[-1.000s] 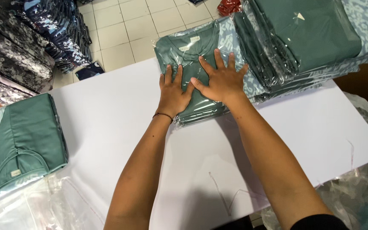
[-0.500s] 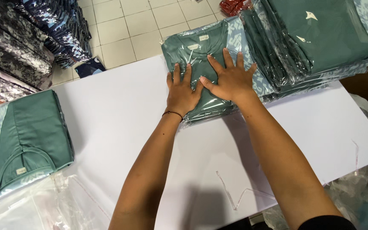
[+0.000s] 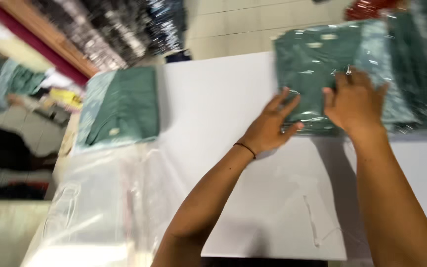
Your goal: The person folds a green garment and places it into a clear plastic bag on a table.
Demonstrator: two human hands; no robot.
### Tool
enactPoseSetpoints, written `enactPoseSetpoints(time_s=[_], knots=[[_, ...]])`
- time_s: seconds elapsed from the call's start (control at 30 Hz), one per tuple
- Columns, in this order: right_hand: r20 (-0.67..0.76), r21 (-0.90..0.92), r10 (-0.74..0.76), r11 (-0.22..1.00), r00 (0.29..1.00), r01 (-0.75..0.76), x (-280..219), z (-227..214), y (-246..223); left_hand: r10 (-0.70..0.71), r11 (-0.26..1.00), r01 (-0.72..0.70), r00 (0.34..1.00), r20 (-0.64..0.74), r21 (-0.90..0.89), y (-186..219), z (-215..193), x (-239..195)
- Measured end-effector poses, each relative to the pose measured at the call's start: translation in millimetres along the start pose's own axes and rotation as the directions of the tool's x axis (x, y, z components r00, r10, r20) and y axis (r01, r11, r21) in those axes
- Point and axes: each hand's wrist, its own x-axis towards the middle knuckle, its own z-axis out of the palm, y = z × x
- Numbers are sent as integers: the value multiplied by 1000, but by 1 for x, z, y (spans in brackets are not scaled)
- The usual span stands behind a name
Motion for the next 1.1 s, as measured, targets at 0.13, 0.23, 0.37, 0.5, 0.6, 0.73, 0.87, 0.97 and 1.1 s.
enactPoseSetpoints(time_s=[0.13,0.23,0.37,0.5,0.6,0.73,0.87,0.97,1.1], knots=[[-203,-3,-247,968,948,251,1,-6,-64,-105,975,113,993,-53,189,-9,-64,-63],[-379,214,-432,820,818,532,-1,-4,-142,-282,856,354,930,-235,376,-50,-114,-110],[-273,455,-543,655,794,604,-13,52,-240,-490,465,606,783,-382,645,-86,-185,-161],[-253,563,-537,595,805,574,-34,104,-305,-656,340,675,669,-349,655,-97,-217,-187],[-222,472,-522,681,823,559,-44,104,-309,-676,339,695,648,-350,634,-103,-217,-184],[-290,522,-537,605,792,601,-33,117,-272,-681,341,703,642,-352,624,-126,-215,-184],[-296,569,-573,537,764,623,-36,103,-208,-658,317,695,651,-379,645,-116,-221,-184],[-263,583,-588,535,765,611,-46,87,-167,-620,338,631,707,-340,698,-139,-227,-193],[-246,586,-593,539,767,605,-54,82,-142,-561,418,518,793,-236,746,-194,-235,-209]])
